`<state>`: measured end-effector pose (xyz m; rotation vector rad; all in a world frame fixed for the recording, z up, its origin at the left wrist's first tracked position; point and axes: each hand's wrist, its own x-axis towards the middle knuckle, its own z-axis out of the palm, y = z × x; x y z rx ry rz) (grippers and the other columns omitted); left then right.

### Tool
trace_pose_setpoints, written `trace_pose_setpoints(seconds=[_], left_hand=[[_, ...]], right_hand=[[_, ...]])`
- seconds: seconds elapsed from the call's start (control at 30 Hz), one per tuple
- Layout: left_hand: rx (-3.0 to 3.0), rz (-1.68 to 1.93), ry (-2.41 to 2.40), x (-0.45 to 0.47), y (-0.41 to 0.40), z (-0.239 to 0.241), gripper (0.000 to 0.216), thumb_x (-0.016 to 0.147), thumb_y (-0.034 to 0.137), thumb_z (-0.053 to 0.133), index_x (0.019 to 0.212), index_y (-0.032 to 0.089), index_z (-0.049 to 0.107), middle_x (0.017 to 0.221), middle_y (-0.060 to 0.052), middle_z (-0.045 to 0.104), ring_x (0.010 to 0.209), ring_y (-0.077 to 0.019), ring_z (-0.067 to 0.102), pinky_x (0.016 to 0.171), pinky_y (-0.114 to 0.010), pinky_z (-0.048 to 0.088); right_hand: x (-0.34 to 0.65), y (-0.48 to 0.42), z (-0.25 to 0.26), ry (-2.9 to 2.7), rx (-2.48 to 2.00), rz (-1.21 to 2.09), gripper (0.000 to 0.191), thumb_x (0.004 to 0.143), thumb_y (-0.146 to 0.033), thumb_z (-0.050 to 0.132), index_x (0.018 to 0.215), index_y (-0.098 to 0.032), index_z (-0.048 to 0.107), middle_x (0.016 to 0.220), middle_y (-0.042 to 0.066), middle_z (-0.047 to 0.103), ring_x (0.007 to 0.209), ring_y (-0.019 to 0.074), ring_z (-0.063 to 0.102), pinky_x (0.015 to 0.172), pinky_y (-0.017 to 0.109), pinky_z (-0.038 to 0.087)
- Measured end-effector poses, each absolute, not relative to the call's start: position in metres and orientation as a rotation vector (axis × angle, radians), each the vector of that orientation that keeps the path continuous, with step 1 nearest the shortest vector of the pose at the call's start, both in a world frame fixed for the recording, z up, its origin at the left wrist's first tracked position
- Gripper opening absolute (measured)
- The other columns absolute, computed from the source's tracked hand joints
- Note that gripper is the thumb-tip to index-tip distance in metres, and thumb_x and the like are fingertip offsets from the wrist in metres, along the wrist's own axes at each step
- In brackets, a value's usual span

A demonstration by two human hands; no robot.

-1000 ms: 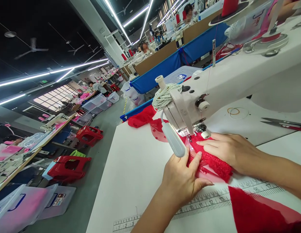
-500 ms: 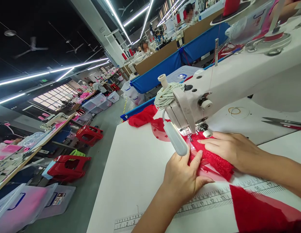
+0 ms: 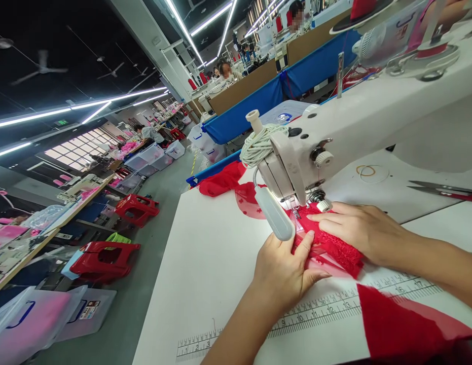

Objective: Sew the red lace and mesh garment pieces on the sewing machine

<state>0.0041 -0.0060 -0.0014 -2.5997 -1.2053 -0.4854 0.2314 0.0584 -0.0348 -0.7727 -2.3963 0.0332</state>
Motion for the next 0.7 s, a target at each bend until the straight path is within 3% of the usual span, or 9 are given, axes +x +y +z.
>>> trace_pose_setpoints(seconds=[0.4,0.53,0.7], left_hand=[[-2.541,-0.423,-1.204,0.003,-0.002,0.001,0.068,0.102,0.066,0.034,0.132,0.015,0.069,0.123,-0.017,0.071,0.099,-0.0282,0.063,0.086,-0.041,0.057],[-2.527,-0.437,-1.19,0.003,-0.001,0.0,0.067,0.103,0.065,0.032,0.133,0.016,0.068,0.124,-0.017,0.07,0.102,-0.0285,0.063,0.09,-0.043,0.056],[-2.538,-0.457,-1.149,0.001,0.002,0.0,0.076,0.103,0.066,0.021,0.131,0.011,0.066,0.124,-0.018,0.069,0.111,-0.0313,0.063,0.099,-0.049,0.052]], right_hand=[[0.232,0.059,-0.028,-2.437,-0.809,0.068,0.024,0.093,-0.012,0.037,0.091,-0.022,0.059,0.082,0.006,0.059,0.078,0.0221,0.053,0.054,0.029,0.031],[0.233,0.059,-0.028,-2.45,-0.809,0.081,0.022,0.092,-0.011,0.037,0.09,-0.022,0.057,0.099,0.009,0.065,0.082,0.0217,0.054,0.055,0.029,0.032],[0.233,0.06,-0.023,-2.425,-0.815,0.115,0.022,0.084,-0.007,0.042,0.092,-0.023,0.055,0.086,0.007,0.062,0.079,0.0222,0.055,0.055,0.029,0.033]])
